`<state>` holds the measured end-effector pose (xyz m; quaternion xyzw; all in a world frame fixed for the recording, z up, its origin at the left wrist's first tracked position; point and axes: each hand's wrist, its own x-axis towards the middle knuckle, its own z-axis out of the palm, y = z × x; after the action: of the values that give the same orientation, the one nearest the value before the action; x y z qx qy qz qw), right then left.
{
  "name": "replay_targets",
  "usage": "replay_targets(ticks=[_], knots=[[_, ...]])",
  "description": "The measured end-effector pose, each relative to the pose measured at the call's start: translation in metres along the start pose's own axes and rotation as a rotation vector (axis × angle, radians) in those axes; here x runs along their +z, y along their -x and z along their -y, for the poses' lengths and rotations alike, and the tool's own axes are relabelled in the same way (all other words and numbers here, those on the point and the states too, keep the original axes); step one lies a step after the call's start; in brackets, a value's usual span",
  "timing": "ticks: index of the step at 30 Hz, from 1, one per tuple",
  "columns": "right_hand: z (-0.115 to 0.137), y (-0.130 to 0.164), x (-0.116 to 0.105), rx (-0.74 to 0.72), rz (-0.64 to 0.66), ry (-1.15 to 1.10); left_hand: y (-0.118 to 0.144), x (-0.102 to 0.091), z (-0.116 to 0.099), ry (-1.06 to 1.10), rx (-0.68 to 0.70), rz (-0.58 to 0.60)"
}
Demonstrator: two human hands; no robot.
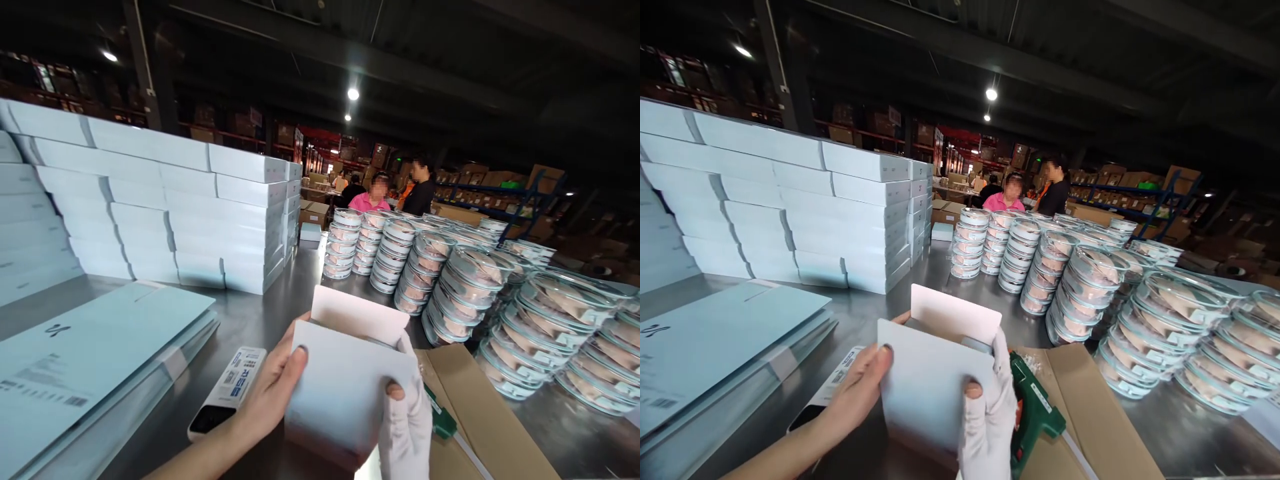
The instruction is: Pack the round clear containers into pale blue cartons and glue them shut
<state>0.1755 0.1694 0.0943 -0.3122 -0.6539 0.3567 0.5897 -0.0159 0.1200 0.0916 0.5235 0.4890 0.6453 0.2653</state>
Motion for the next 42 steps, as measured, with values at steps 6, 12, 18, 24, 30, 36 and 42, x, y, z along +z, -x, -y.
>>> replay_targets(ticks=[6, 12, 18, 24, 30, 36, 42], knots=[[0.01, 0.007, 0.013, 0.039, -0.073, -0.09, 0.01, -0.006, -0.017, 0.089, -0.108, 0.01], [0.01, -0.016, -0.034, -0.024, 0.067, -0.084, 0.003, -0.039, -0.042, -0.247, 0.062, 0.176], [-0.036, -0.019, -0.199, 0.022, 0.051, 1.017, 0.042, -0.028, -0.045, -0.198, -0.064, -0.016], [-0.072, 0.027, -0.241, 0.128, 0.411, 1.449, 0.051, -0.006, 0.011, -0.301, -0.231, 0.208], [-0.082, 0.026, -0.22, 0.188, 0.517, 1.663, 0.051, -0.023, 0.042, -0.407, -0.287, 0.212], [-0.077, 0.009, -0.216, 0.263, 0.509, 1.677, 0.061, -0.021, 0.041, -0.382, -0.223, 0.203], [-0.067, 0.023, -0.174, 0.346, 0.263, 1.524, 0.072, -0.023, 0.032, -0.3, -0.311, 0.14]])
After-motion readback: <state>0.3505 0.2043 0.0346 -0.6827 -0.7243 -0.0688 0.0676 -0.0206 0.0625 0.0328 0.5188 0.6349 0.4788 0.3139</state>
